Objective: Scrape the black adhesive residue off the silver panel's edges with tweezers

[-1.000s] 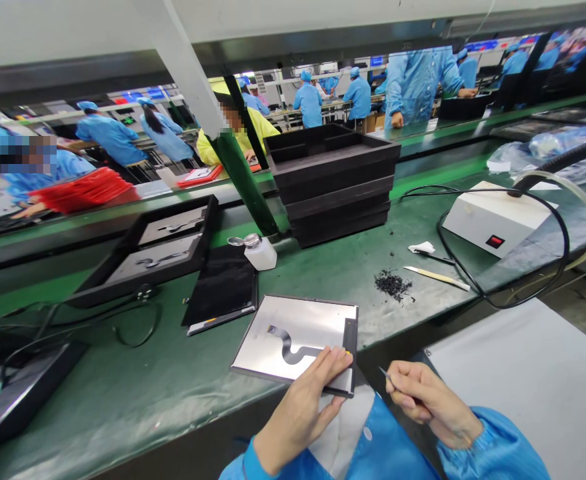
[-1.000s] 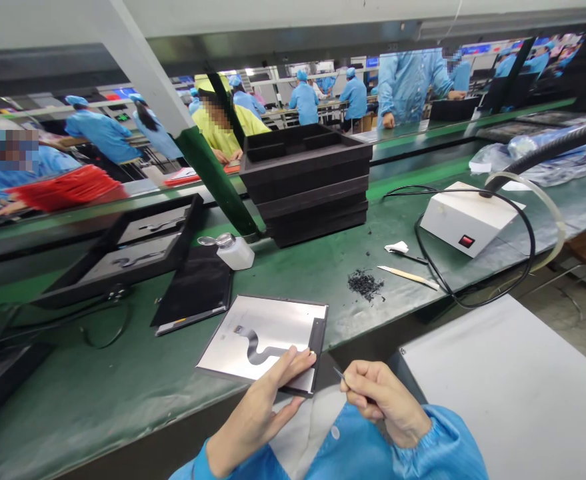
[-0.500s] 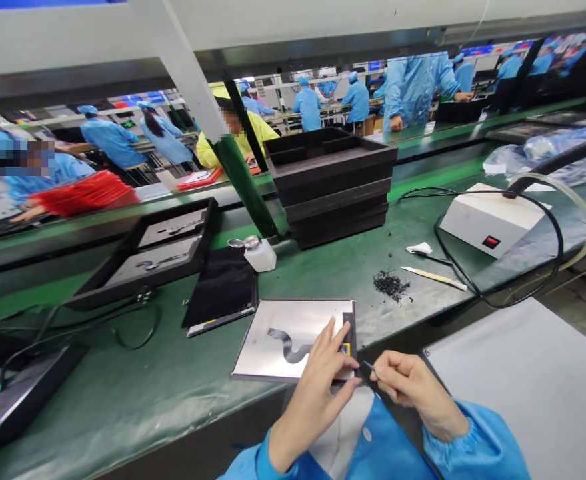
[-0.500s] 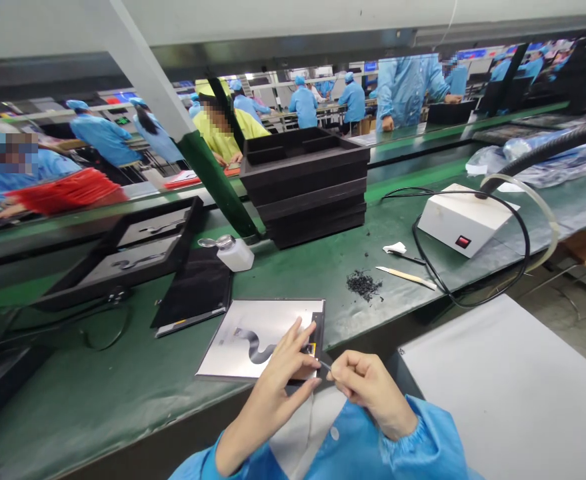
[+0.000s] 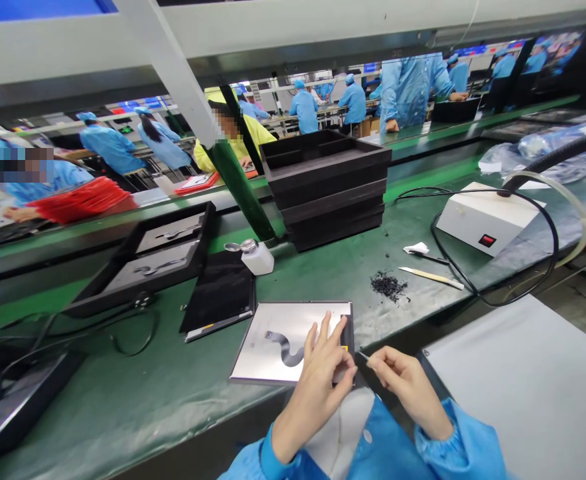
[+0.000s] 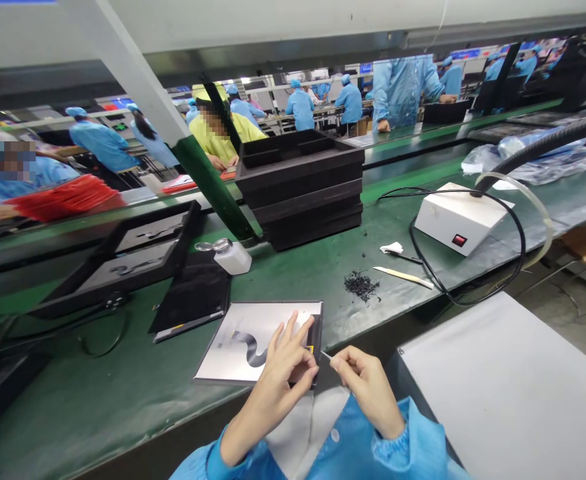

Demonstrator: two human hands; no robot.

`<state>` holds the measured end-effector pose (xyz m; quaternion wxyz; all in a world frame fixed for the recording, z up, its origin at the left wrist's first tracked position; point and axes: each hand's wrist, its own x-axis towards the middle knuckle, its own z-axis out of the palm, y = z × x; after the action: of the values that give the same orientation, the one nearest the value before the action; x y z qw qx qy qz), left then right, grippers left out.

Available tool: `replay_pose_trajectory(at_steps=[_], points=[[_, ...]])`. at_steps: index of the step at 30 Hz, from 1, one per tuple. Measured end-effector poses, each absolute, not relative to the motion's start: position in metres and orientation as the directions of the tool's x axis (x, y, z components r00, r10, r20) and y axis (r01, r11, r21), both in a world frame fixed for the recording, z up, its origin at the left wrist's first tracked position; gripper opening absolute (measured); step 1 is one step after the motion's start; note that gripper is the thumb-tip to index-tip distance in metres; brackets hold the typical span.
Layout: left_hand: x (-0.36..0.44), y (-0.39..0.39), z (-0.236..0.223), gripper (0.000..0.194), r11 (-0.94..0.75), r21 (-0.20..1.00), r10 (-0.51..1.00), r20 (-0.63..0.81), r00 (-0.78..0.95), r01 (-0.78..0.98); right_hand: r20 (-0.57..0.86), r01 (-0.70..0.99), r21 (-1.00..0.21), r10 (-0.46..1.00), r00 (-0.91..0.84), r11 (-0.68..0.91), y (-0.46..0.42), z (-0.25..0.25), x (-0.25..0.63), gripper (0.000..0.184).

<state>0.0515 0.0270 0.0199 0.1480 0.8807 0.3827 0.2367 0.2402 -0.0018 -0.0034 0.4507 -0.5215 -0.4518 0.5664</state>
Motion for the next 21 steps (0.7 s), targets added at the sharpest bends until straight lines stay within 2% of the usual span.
replay_pose_trajectory(at_steps=[4,8,10,14,18,21], points=[[0.05,0.028,0.021,0.012,-0.651,0.462,0.751,0.278,0.599,0.602,-0.132,0.144,-0.983,0.984,-0.124,-0.114,-0.008,-0.008,0.241,0.048],[0.052,0.034,0.025,0.014,-0.652,0.472,0.743,0.239,0.625,0.594,-0.105,0.157,-0.985,0.975,-0.193,-0.075,-0.007,-0.009,0.243,0.043],[0.052,0.039,0.026,0.014,-0.641,0.486,0.745,0.207,0.635,0.594,-0.126,0.081,-0.991,0.965,-0.229,-0.11,-0.004,-0.012,0.243,0.044],[0.047,0.045,0.022,0.012,-0.595,0.515,0.773,0.157,0.614,0.617,-0.232,-0.184,-0.935,0.915,-0.33,-0.304,0.002,-0.024,0.24,0.05],[0.041,0.038,0.016,0.012,-0.593,0.495,0.784,0.176,0.595,0.635,-0.29,-0.254,-0.884,0.888,-0.356,-0.391,0.001,-0.035,0.231,0.055],[0.04,0.026,0.016,0.015,-0.641,0.412,0.764,0.256,0.593,0.648,-0.321,-0.294,-0.857,0.885,-0.337,-0.423,-0.004,-0.037,0.224,0.058]])
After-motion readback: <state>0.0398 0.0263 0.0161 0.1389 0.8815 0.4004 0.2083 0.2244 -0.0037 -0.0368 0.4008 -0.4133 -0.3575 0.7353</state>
